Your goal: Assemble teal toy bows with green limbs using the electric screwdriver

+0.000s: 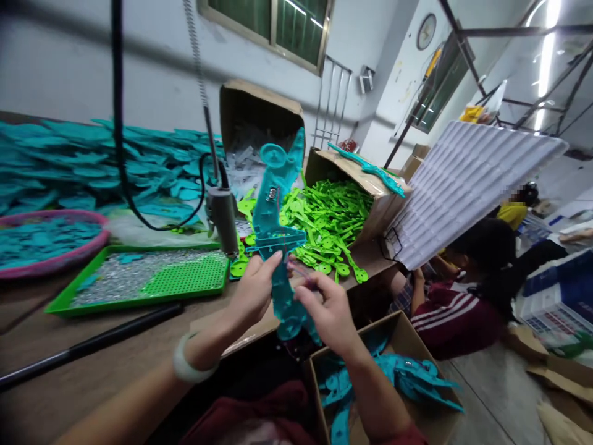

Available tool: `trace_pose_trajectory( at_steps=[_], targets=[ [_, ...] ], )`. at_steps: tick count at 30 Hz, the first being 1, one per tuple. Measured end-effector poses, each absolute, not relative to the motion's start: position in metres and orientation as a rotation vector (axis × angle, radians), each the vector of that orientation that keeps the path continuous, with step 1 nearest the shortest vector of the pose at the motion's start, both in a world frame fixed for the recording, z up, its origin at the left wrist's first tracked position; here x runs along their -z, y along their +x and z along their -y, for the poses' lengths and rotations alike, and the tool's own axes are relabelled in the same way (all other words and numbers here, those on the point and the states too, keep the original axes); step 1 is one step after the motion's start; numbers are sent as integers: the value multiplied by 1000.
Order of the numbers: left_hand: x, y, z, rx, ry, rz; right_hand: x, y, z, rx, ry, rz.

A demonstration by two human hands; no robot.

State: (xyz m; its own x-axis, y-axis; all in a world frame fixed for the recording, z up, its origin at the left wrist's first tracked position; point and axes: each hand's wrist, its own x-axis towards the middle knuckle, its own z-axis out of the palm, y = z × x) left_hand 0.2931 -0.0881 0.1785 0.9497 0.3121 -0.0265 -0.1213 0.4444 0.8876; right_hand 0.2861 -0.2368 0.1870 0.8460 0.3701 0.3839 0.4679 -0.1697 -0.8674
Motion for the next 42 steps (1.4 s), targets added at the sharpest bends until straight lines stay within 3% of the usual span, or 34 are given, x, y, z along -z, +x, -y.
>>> trace_pose_trajectory(
  at_steps=[6, 11, 15, 21, 25, 29, 32, 37, 42],
  targets=[
    [-174, 279, 39, -48, 1206, -209, -184, 287, 272, -530, -1498, 427],
    [-185, 276, 8, -179, 1595, -180, -187, 282, 284, -567, -1337, 472],
    [-190, 266, -36, -137, 1820, -311, -194, 294, 308, -555, -1634, 487],
    [-127, 217, -122, 501, 1729, -556, -194, 330, 324, -758, -2015, 695],
    [-83, 198, -154, 399, 2038, -471, -186, 346, 297, -911, -1879, 785],
    [-86, 186, -134, -177, 2227, -483, -184, 347, 240, -910, -1655, 635],
    [-105, 170, -75, -542, 1927, -547, -187, 338, 187, -893, -1473, 541],
    [-119, 160, 21, -37, 924, -288, -189, 314, 119, -893, -1527, 751],
    [-100, 164, 2, -362, 942, -528, -179, 304, 110, -323, -1845, 1328]
  ],
)
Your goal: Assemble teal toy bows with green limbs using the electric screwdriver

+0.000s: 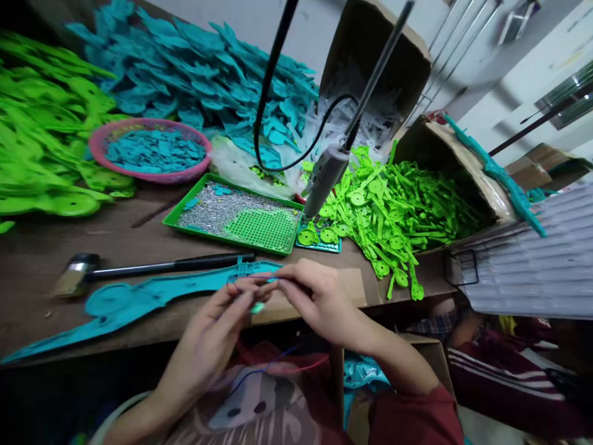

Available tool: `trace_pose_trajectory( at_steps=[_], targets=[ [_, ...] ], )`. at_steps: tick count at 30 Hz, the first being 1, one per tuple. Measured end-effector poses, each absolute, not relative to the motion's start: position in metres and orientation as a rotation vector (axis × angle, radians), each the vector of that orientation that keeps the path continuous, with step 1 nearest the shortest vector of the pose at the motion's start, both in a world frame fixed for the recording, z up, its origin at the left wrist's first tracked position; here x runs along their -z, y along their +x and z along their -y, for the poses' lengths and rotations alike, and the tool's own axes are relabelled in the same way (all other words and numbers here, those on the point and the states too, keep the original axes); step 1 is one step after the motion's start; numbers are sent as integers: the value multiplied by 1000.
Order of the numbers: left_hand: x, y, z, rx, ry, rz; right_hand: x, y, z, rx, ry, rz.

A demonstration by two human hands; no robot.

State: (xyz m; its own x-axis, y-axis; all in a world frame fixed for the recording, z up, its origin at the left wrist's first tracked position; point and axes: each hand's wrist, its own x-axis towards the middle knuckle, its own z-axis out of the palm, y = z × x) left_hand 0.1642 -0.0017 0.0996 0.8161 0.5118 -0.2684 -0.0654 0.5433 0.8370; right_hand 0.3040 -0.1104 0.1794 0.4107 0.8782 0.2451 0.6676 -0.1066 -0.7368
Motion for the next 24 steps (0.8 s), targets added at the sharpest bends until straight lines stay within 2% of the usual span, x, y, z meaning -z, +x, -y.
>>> trace_pose_trajectory(
  at_steps=[2, 5, 8, 11, 16, 18, 21, 24],
  targets=[
    [-91, 159, -25, -395, 1060, -646, -175, 312, 121, -184, -1941, 1381],
    [-84, 146, -60, -176, 1183, -670, -173, 337, 144, -237, -2092, 1302],
    [-86, 139, -80, 57, 932, -641, -177, 367, 170, -397, -2134, 1139],
    [-91, 145, -87, 99, 586, -673, -185, 388, 194, -464, -2125, 941],
    [-89, 162, -86, -325, 606, -785, -193, 388, 222, -693, -2091, 707],
    [-87, 163, -75, -545, 921, -798, -192, 375, 220, -761, -1874, 526],
    [-89, 159, -43, -933, 1662, -807, -189, 347, 196, -670, -1391, 170],
    [-97, 161, -3, -1105, 2040, -452, -186, 324, 158, -681, -1098, -10]
  ],
)
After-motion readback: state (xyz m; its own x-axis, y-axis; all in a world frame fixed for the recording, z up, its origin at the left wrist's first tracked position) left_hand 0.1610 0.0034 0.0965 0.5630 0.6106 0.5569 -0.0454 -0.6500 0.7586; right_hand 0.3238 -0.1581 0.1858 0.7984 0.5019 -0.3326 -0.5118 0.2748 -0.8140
